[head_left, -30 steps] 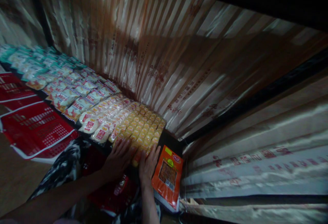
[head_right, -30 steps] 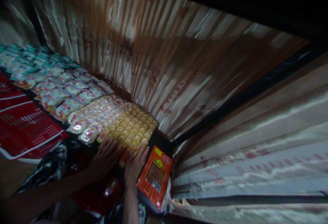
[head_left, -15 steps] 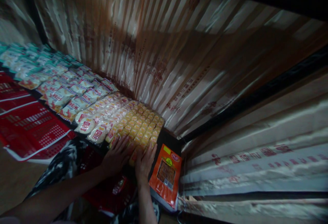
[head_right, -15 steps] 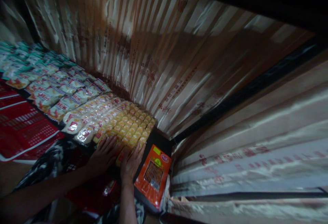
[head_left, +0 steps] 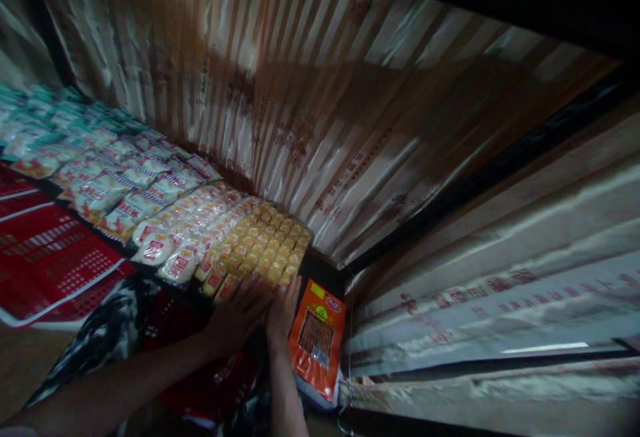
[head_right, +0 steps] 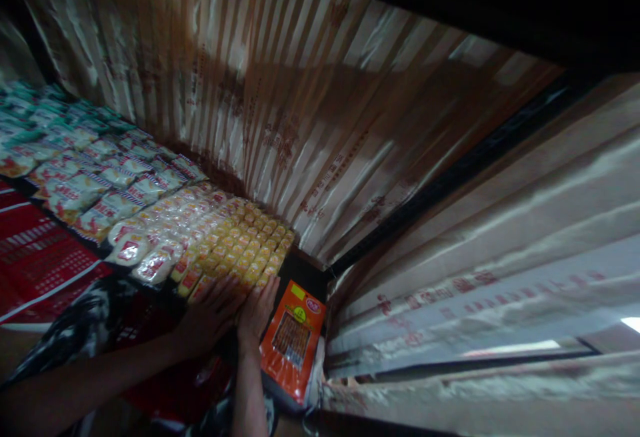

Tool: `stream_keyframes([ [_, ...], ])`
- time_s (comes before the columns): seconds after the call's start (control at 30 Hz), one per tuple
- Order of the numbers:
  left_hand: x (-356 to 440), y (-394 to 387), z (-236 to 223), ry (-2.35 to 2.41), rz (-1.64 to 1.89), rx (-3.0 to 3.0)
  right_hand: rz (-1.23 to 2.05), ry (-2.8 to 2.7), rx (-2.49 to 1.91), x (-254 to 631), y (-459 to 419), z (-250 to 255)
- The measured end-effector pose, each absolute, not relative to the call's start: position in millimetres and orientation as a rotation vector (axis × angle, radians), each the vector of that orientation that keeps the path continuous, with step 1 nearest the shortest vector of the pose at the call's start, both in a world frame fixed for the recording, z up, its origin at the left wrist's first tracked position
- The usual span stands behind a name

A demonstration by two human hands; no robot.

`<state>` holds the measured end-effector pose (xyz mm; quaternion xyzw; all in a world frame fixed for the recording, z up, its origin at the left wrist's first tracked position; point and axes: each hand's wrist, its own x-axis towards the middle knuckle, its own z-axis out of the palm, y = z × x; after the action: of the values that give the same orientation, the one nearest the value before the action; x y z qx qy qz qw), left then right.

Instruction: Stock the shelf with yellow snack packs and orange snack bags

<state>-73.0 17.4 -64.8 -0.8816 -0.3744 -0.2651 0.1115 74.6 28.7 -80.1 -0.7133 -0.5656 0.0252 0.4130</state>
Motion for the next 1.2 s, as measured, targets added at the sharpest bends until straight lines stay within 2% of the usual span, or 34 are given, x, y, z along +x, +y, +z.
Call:
stream_keyframes([
  [0.2,-71,21,-66,-1.149,-0.717,-2.616,0.183,-1.363,-1.780,69,28,-79],
  [0.7,-68,26,-53,-1.098,-0.745,-2.627,-0.075,-1.648,-1.691,84,36,-83],
  [1.0,-68,27,-56,-1.129,-0.740,-2.653,0.088,-1.429,-1.746,78,39,-76],
  [1.2,-68,28,-57,-1.111,-0.743,-2.657,0.084,-1.419,-1.746,83,42,-81],
])
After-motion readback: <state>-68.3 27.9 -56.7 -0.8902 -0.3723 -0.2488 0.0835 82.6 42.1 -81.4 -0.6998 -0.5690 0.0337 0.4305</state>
